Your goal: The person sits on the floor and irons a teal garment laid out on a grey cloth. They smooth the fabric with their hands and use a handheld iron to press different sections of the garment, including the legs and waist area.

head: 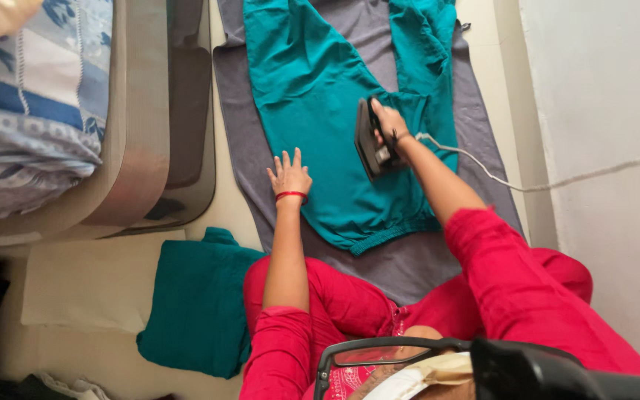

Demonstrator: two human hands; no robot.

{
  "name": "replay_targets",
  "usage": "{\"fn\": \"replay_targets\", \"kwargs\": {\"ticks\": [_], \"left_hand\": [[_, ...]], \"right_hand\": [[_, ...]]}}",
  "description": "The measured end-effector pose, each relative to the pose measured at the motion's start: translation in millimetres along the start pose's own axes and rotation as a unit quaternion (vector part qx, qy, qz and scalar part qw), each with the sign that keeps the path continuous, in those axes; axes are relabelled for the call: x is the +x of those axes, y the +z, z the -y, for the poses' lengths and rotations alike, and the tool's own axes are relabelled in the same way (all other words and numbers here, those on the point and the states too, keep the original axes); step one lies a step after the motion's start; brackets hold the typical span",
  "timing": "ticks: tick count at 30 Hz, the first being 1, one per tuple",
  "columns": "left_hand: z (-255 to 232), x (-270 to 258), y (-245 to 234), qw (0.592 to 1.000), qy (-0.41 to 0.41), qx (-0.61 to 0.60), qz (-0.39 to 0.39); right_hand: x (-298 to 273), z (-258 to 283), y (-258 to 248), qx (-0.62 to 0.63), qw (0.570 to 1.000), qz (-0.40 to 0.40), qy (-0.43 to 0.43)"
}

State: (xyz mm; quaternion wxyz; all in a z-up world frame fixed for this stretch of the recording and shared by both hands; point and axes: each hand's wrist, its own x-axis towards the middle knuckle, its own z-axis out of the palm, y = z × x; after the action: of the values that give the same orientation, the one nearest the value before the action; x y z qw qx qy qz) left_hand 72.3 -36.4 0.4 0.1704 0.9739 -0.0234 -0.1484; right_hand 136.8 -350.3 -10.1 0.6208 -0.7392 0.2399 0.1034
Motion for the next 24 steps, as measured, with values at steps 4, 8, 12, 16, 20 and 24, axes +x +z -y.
{"fn": "replay_targets", "kwargs": {"ticks": [4, 8, 12, 16, 20, 24], "left_hand": [[5, 4, 1, 0.998, -0.008, -0.037, -0.04], [1, 5, -1, 0.993, -0.011, -0.102, -0.053], [-1, 4, -4, 0.99, -0.017, -0.137, -0.043], [4, 6, -6, 0.986, -0.03, -0.153, -0.058], [6, 13, -5, 0.972, -0.033, -0.205, -0.11], [5, 18, -12, 0.912, -0.014, -0.367, -0.183]], "right_hand": [[-62, -18, -2, 0.017, 0.998, -0.045, 0.032], [-98, -18, 10, 0.017, 0.995, -0.076, 0.057], [-85, -11, 19, 0.029, 0.997, -0.06, 0.034], [-14, 0, 26, 0.019, 0.998, -0.062, 0.002], [79, 20, 31, 0.033, 0.997, -0.065, -0.002], [152, 49, 46, 0.075, 0.996, -0.054, -0.012]]}}
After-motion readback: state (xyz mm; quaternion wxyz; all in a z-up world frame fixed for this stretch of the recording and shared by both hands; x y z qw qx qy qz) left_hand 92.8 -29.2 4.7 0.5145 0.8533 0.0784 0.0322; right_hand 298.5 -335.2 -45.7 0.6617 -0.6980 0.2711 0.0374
